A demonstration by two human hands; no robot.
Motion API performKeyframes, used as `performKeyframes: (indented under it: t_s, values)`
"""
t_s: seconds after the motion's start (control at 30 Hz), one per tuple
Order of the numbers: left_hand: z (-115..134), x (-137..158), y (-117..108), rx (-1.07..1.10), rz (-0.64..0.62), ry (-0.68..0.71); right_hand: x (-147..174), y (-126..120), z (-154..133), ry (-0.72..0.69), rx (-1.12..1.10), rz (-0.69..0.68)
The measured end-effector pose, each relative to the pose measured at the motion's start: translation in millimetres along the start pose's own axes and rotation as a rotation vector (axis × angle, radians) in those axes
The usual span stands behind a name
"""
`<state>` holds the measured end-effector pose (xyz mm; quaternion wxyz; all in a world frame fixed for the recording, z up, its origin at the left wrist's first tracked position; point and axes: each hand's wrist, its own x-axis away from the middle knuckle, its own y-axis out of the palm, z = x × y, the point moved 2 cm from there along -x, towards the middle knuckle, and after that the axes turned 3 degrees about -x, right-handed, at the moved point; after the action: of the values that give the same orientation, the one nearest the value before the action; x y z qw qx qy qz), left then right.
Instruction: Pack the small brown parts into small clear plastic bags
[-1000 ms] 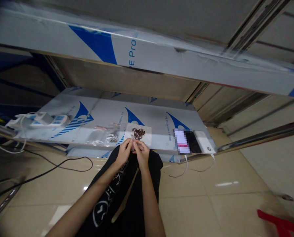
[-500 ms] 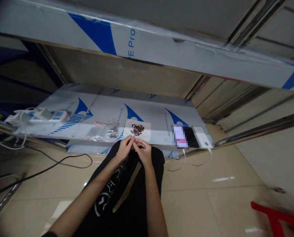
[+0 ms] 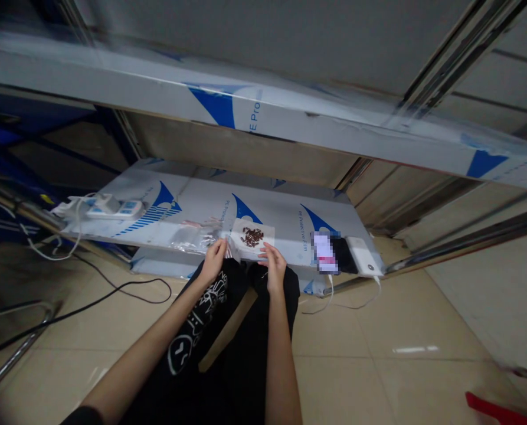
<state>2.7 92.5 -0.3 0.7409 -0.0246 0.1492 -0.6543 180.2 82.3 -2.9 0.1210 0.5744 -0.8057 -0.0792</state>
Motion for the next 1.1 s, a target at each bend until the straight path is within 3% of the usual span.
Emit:
performKeyframes:
  t_s: [0.13,0.23,0.37,0.47,0.6,0.73,0.9,1.1]
  values:
    - [4.8,6.3,-33.8,-0.068,0.414,-0.034,-7.0,-10.8,-7.1,0.052,-0.223,0.031]
    - [1.2,9.8,-50.9,-0.118,0.464,-0.046,-12.2,-12.4,-6.8,0.094,-0.284,0.01]
    - [-7.8,8.2,-61.4,-0.204,0.353,-0.008,-18.3,-2.4,0.1,0.115,-0.306,-0.017]
    - [-9.1,4.8,-60.5,-0.246,0.236,0.04,-17.7,14.8,6.2,0.108,-0.183,-0.1]
    - [-4.2,5.6,-45.3,-0.371,0.016,0.149,-2.7,42.2,14.8,0.077,0.069,-0.282]
    - [0.5,14.5,-23.7,-0.461,-0.161,0.239,19.2,57.8,22.8,0.013,0.129,-0.362]
    - [7.3,17.1,-7.4,-0.366,-0.19,0.202,26.6,54.8,22.1,-0.059,0.1,-0.322]
    - [2.9,1.4,11.0,-0.398,-0.209,0.353,17.2,51.3,19.8,-0.022,0.045,-0.13]
